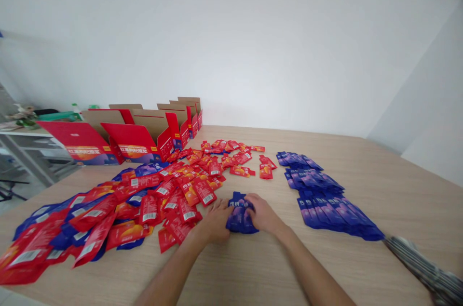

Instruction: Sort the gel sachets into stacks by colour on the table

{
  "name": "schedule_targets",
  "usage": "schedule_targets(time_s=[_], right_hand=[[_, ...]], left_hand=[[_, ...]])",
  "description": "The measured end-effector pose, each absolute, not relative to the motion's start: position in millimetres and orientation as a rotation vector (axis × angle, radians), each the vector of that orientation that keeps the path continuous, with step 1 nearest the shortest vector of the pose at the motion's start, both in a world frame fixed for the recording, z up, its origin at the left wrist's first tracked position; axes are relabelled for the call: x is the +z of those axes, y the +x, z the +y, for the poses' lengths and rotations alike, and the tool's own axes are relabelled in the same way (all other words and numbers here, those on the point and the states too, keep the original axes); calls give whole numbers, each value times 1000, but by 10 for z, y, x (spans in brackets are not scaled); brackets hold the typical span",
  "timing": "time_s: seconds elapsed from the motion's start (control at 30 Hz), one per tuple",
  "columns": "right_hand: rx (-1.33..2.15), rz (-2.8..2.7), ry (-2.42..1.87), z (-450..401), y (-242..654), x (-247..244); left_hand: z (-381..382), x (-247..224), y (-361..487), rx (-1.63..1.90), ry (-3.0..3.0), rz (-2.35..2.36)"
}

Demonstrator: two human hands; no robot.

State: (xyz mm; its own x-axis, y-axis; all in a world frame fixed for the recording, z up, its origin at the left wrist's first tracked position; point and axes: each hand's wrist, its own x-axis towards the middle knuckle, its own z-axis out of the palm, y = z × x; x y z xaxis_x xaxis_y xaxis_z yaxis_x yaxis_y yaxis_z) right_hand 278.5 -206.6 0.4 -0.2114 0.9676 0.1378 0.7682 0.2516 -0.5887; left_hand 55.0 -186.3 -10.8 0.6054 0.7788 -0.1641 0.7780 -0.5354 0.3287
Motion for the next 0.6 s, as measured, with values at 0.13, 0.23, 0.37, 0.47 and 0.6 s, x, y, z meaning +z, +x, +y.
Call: schedule_targets(time_s=[0.13, 0.23, 0.37, 0.47, 0.6], right_hand=[[593, -2248, -1569, -2413, 2837, -51], [569, -2308, -1625, -2486, 2837, -110], [457, -2280, -1766, -2367, 2947, -183], [390, -2262, -1837, -2240, 3082, -229], [348, -2239, -1901, -2131, 3196, -278]], left_hand=[[-1863, -87, 612, 49, 2475, 1155], [-1831, -74, 730, 84, 2468, 1139], [-1736, -54, 955, 158, 2481, 1207], [-1640, -27, 1142, 143, 2490, 1209], [-1549, -9, 1349, 148, 2497, 1172]])
